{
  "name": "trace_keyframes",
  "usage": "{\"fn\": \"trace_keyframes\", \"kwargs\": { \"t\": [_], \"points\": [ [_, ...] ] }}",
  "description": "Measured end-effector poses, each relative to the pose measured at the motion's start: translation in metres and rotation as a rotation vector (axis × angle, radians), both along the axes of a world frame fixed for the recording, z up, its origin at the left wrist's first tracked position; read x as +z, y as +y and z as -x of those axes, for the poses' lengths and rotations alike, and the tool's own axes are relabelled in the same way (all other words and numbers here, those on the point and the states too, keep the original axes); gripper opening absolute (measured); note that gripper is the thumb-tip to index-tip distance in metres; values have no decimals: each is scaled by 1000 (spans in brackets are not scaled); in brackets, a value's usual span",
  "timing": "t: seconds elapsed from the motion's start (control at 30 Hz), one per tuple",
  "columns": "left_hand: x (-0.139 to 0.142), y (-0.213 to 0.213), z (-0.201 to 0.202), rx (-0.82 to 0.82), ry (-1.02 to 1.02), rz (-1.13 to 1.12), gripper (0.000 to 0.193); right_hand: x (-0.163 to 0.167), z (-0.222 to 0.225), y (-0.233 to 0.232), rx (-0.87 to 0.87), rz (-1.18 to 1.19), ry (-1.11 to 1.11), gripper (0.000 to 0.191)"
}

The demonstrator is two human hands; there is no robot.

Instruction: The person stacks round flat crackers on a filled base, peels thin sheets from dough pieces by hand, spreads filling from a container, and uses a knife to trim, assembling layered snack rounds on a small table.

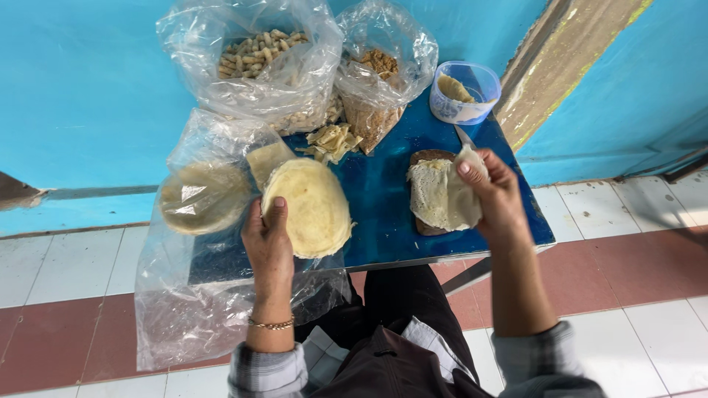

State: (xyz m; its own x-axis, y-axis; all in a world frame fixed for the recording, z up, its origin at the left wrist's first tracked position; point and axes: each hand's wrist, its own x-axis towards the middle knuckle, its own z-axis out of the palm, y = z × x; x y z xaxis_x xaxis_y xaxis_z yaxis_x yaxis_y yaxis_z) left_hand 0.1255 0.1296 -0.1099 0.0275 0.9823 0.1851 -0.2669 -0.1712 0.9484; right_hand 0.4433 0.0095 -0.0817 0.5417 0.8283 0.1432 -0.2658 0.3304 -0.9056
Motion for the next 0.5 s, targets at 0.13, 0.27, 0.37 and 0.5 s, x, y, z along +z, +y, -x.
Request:
{"fn": "trace_keyframes", "kwargs": {
  "t": [0.13, 0.27, 0.37, 0.5],
  "points": [
    [7, 4, 3, -35, 198, -42, 33, 24, -64, 3, 81, 147, -278, 14],
    [14, -3, -4, 72, 482, -253, 45, 43, -103, 26, 42, 281, -538, 20],
    [21, -11, -11, 191, 655, -401, 55, 55, -111, 48, -40, 274, -824, 16],
    [28, -32, -20, 388, 854, -576, 59, 38, -76, 49, -200, 104, -1515, 14]
  ]
}}
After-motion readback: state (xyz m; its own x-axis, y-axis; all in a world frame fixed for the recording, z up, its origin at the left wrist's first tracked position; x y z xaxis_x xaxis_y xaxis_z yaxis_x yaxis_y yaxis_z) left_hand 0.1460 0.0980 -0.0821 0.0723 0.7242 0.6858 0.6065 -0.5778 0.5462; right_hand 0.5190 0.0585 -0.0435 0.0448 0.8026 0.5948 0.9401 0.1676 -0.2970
